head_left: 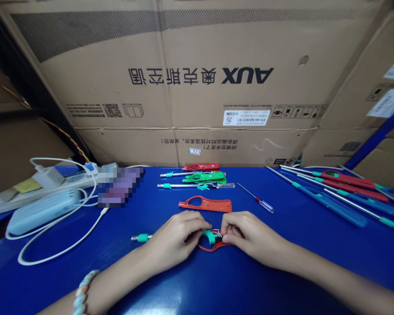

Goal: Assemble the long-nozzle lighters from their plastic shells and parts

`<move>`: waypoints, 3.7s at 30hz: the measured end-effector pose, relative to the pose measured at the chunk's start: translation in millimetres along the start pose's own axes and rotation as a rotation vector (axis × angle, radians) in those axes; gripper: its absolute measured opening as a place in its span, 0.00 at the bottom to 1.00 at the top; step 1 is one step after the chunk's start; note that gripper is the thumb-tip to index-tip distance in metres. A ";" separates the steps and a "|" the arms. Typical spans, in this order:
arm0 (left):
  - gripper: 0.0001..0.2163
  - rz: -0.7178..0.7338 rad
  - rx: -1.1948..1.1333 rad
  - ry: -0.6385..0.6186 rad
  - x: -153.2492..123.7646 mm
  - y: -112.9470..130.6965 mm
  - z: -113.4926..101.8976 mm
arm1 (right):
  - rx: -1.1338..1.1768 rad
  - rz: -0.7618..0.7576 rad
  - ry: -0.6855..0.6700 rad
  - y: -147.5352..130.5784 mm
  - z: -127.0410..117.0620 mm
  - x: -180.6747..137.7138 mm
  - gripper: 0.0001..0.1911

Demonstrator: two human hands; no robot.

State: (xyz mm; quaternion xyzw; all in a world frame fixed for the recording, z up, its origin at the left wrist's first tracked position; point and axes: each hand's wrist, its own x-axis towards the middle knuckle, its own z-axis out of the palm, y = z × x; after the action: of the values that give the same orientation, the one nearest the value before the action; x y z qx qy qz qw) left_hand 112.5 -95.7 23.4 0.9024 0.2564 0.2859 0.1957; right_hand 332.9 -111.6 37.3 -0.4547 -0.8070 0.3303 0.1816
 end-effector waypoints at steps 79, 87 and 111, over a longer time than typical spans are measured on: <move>0.06 0.154 0.579 -0.109 -3.1 15.9 11.1 | -0.868 -0.367 -0.068 -7.8 2.3 -34.7 0.21; 0.03 0.154 0.548 -0.142 2.1 4.3 4.5 | -0.320 -0.182 -0.273 -15.3 -45.9 -18.9 0.14; 0.09 0.201 0.561 -0.095 4.1 3.6 2.3 | -0.716 -0.195 0.301 42.9 -9.5 23.7 0.15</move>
State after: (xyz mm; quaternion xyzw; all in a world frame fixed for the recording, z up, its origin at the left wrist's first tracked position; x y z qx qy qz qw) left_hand 118.1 -96.6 25.2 0.9545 0.2253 0.1790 -0.0788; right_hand 352.6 -72.0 14.0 -0.4538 -0.8748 -0.0610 0.1582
